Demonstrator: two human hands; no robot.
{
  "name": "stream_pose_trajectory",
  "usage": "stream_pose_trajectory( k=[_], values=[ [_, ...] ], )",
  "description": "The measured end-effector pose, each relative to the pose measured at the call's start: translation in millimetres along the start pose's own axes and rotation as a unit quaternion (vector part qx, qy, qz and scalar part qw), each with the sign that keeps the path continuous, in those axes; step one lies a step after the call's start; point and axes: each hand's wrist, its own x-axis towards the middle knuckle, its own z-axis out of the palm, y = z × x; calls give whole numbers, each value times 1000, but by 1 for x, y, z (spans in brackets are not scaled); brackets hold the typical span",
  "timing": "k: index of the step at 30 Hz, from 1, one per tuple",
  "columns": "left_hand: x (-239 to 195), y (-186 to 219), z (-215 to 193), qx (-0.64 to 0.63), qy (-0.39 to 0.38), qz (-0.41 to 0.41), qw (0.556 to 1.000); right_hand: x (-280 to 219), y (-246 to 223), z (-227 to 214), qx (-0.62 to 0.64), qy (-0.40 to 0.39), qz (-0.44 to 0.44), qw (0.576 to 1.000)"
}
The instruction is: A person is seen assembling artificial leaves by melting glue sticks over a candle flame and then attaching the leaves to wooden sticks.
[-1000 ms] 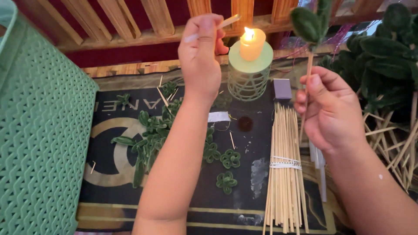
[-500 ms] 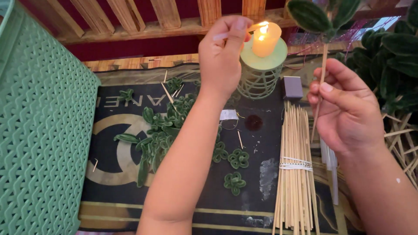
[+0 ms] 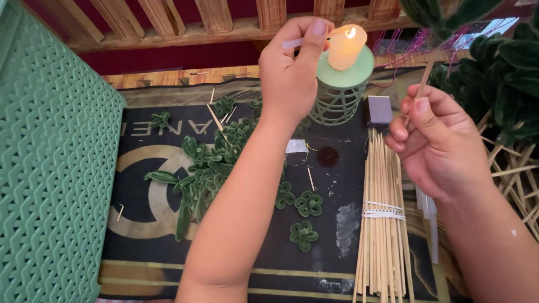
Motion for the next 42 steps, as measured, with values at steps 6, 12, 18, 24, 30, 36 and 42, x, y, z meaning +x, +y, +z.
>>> stream_pose_trajectory(
  k=[6,12,18,24,30,36,42],
  values=[
    [0,4,-1,8,-6,-8,1000,0,-1,1,-12,31,8,999],
    [3,8,-1,57,9,-20,998,2,1,-4,30,-16,-12,999],
    [3,17,-1,34,8,-75,997,3,4,-7,55,-26,-11,998],
    [3,17,-2,16,11,-115,993,2,6,-7,44,-29,-11,999],
    [3,21,-2,20,5,-126,992,2,7,-5,39,-27,-18,999],
    [2,26,-2,25,2,-143,989,2,8,-6,39,-29,-15,999],
    [3,23,-2,21,8,-150,988,2,10,-7,28,-21,-15,999]
  ],
)
